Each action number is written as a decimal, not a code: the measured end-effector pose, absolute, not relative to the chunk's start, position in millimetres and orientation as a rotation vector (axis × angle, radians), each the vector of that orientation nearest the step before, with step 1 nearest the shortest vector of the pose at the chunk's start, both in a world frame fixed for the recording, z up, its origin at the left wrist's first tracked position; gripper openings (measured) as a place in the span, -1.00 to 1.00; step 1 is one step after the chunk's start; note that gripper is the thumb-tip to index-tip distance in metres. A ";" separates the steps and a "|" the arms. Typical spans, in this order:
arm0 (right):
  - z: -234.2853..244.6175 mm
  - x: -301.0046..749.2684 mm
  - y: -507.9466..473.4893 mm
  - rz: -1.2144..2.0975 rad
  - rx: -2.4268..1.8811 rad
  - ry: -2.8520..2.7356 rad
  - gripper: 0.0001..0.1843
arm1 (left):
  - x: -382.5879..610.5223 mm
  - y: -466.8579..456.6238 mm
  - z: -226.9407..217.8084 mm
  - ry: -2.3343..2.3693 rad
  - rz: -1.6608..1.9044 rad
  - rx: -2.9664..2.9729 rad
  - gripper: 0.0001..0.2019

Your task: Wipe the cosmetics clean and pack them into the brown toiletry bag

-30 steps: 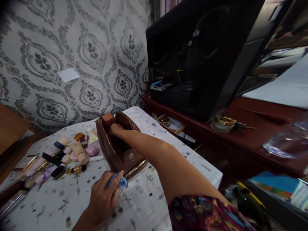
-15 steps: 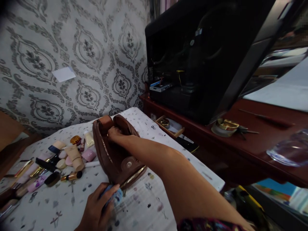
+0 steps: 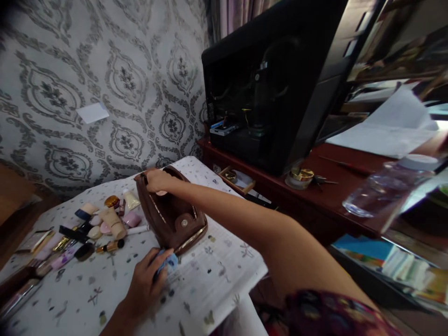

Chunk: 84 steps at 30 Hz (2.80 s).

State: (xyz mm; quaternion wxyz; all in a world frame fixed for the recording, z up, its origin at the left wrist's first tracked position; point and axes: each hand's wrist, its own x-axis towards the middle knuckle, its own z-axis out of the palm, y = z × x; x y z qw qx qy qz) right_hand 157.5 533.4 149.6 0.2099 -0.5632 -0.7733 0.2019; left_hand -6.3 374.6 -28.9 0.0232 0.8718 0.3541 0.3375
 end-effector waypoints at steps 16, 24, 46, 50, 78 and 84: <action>20.2 179.9 326.9 0.533 -1.026 -1.535 -0.65 | -27.9 377.2 -6.6 1.074 0.770 2.944 -0.68; 4.4 117.1 356.3 0.677 -1.042 -1.862 -0.71 | -112.4 369.9 -15.9 1.484 0.703 2.826 -0.70; -20.2 6.6 477.5 0.656 -1.226 -1.725 -0.68 | -157.9 376.8 -24.9 1.623 0.821 2.665 -0.68; -31.2 10.6 486.5 0.838 -1.146 -1.500 -0.68 | -158.3 377.2 -24.9 1.631 0.771 2.658 -0.67; -55.0 3.2 506.1 1.122 -0.808 -0.830 -0.49 | -158.0 386.1 -25.3 1.673 0.809 2.549 -0.70; -41.5 1.7 486.3 0.982 -0.822 -1.180 -0.65 | -158.0 387.5 -24.5 1.673 0.802 2.536 -0.71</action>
